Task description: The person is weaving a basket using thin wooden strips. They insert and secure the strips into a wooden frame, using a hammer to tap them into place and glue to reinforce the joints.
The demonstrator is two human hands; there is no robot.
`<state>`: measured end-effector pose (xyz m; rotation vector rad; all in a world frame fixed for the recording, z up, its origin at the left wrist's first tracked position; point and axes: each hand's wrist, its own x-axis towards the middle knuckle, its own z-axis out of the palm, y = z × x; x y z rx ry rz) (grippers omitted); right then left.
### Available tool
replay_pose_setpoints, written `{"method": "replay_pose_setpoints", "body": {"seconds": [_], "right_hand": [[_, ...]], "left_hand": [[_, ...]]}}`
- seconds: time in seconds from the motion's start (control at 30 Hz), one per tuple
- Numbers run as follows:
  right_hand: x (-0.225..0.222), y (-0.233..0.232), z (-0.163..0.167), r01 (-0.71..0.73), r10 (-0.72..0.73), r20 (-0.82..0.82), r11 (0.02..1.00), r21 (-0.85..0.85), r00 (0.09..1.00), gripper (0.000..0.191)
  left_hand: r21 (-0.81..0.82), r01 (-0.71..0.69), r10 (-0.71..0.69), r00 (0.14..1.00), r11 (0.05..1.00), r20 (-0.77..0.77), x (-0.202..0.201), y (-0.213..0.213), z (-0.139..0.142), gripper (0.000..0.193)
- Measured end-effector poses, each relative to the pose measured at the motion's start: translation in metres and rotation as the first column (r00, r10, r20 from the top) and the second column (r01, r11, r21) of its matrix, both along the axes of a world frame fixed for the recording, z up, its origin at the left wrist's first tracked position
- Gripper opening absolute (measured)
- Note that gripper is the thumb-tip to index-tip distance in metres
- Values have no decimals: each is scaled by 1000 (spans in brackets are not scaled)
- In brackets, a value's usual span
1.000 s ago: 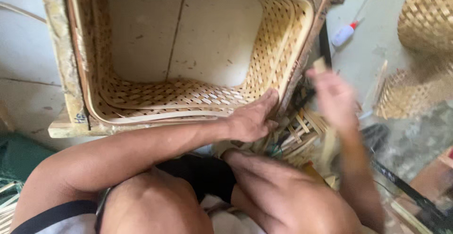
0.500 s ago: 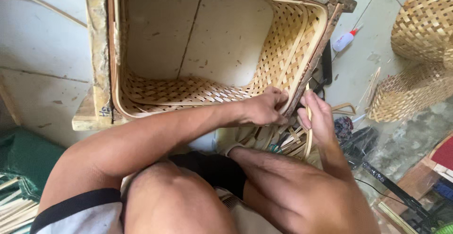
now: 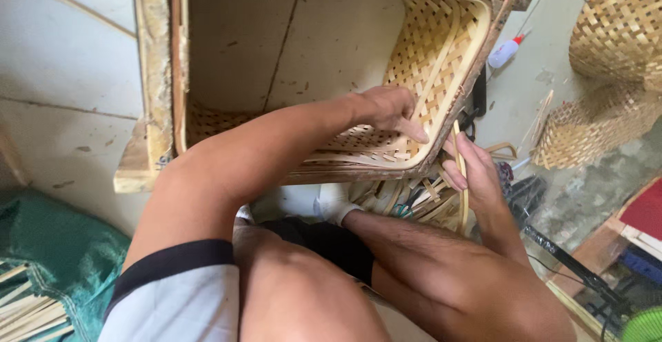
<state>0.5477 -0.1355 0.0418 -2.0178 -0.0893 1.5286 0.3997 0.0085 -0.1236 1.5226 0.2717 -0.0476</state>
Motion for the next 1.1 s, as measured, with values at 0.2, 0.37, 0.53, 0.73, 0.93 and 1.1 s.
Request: {"method": "replay_pose_setpoints", "body": {"seconds": [0.2, 0.37, 0.53, 0.73, 0.93, 1.1], "right_hand": [[-4, 8, 6, -64, 63, 24, 998, 15, 998, 35], [-5, 9, 7, -64, 66, 38, 997, -44, 997, 39], [3, -2, 2, -55, 63, -79, 994, 99, 995, 37], [10, -9, -5, -51, 51, 13, 999, 1, 999, 44], [22, 30, 6, -486, 528, 396, 848, -209, 751, 35], [29, 94, 52, -668, 401, 729, 737, 101, 554, 23]], "left_hand": [[-93, -84, 95, 988, 992, 120, 8, -19, -29, 70], [-251, -39, 62, 994, 967, 84, 12, -19, -35, 63], [-355, 28, -28, 1000, 935, 3, 10, -17, -35, 54], [-163, 7, -13, 999, 987, -38, 5, -12, -28, 61], [215, 33, -36, 999, 976, 9, -27, 19, 13, 40], [629, -356, 379, 919, 691, 104, -151, 41, 91, 29]]}}
